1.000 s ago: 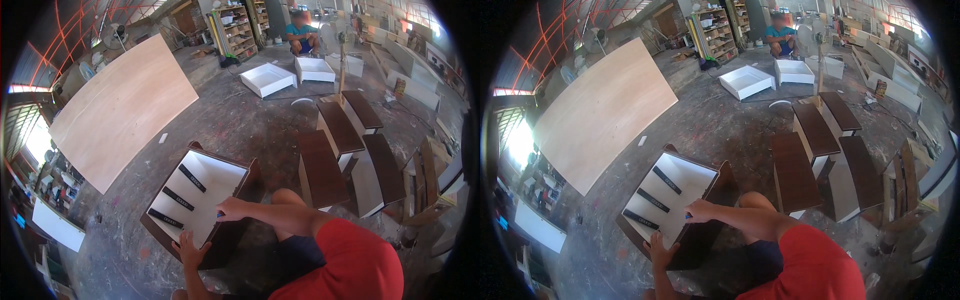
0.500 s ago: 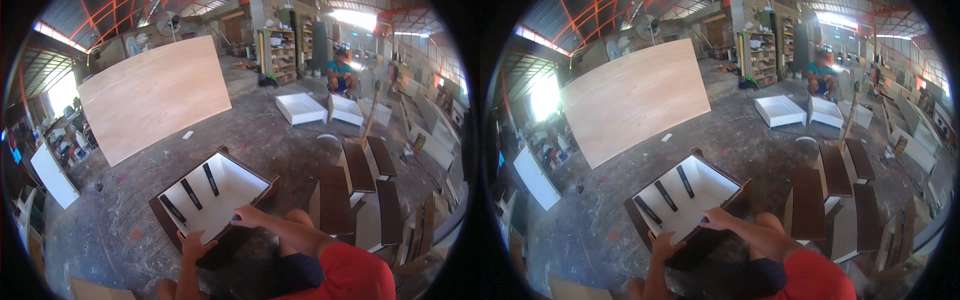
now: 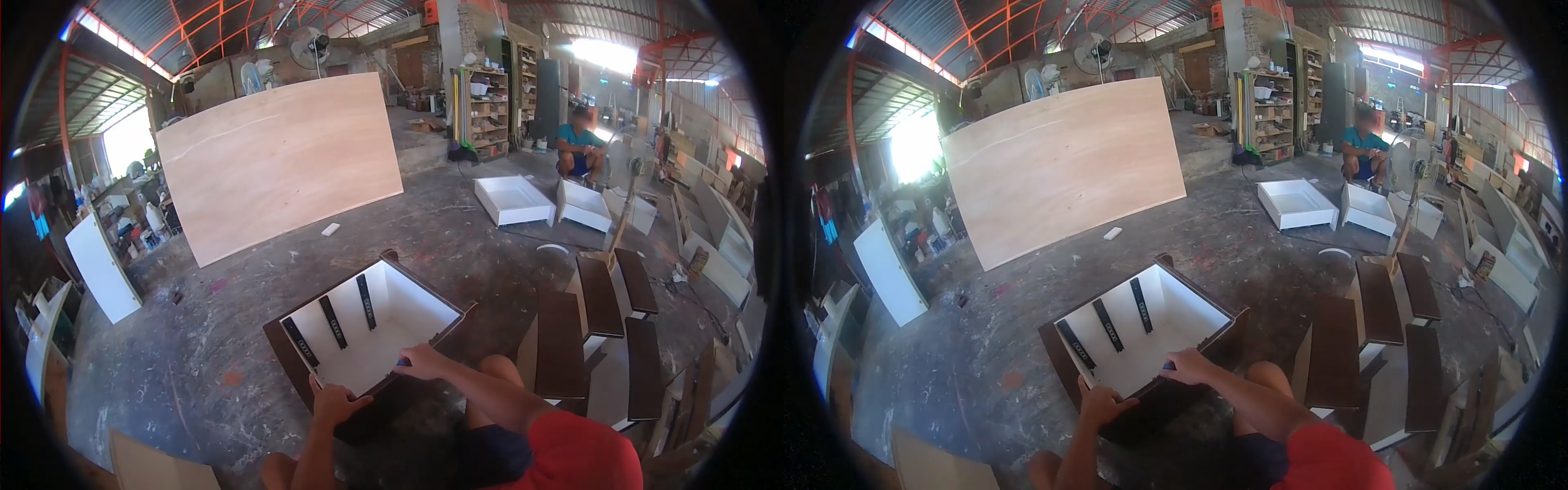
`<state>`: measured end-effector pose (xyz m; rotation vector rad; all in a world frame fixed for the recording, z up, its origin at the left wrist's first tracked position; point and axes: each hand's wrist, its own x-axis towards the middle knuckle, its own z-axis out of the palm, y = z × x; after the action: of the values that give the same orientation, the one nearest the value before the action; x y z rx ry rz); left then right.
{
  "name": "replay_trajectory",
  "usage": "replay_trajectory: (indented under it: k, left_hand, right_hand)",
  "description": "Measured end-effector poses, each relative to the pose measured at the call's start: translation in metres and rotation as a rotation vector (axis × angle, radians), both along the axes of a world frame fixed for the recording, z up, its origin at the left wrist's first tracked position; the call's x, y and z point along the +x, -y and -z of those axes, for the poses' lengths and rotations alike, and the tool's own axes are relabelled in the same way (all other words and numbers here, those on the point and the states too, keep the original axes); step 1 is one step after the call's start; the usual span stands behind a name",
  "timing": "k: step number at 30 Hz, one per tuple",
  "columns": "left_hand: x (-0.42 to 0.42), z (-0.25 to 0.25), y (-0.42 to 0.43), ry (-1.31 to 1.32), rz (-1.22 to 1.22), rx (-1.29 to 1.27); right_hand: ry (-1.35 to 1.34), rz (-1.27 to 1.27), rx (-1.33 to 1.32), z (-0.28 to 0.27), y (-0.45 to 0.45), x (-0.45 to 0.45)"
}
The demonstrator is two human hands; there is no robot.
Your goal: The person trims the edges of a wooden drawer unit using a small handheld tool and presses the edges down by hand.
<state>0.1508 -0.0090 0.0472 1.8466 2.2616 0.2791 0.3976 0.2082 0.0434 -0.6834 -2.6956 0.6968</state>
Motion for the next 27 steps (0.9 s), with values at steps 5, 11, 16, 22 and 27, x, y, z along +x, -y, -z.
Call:
replay_trajectory:
  k: [5, 11, 16, 22, 27]
  left_hand:
    - [0.002, 0.003, -0.001, -0.008, -0.008, 0.019]
    - [0.003, -0.003, -0.004, -0.052, 0.008, -0.086]
    - [0.004, 0.0, -0.004, -0.01, 0.039, 0.01]
    - [0.009, -0.017, 0.0, 0.075, -0.006, -0.029]
    - [0.012, -0.014, -0.002, 0.066, -0.004, 0.032]
  right_hand:
    - [-0.013, -0.01, -0.002, 0.006, -0.005, 0.0]
    - [0.041, -0.011, -0.045, -0.002, -0.008, 0.009]
    - [0.026, -0.043, -0.023, -0.01, -0.005, 0.008]
    - [0.034, -0.064, -0.078, -0.011, -0.008, 0.01]
    - [0.006, -0.091, -0.038, -0.003, -0.013, 0.011]
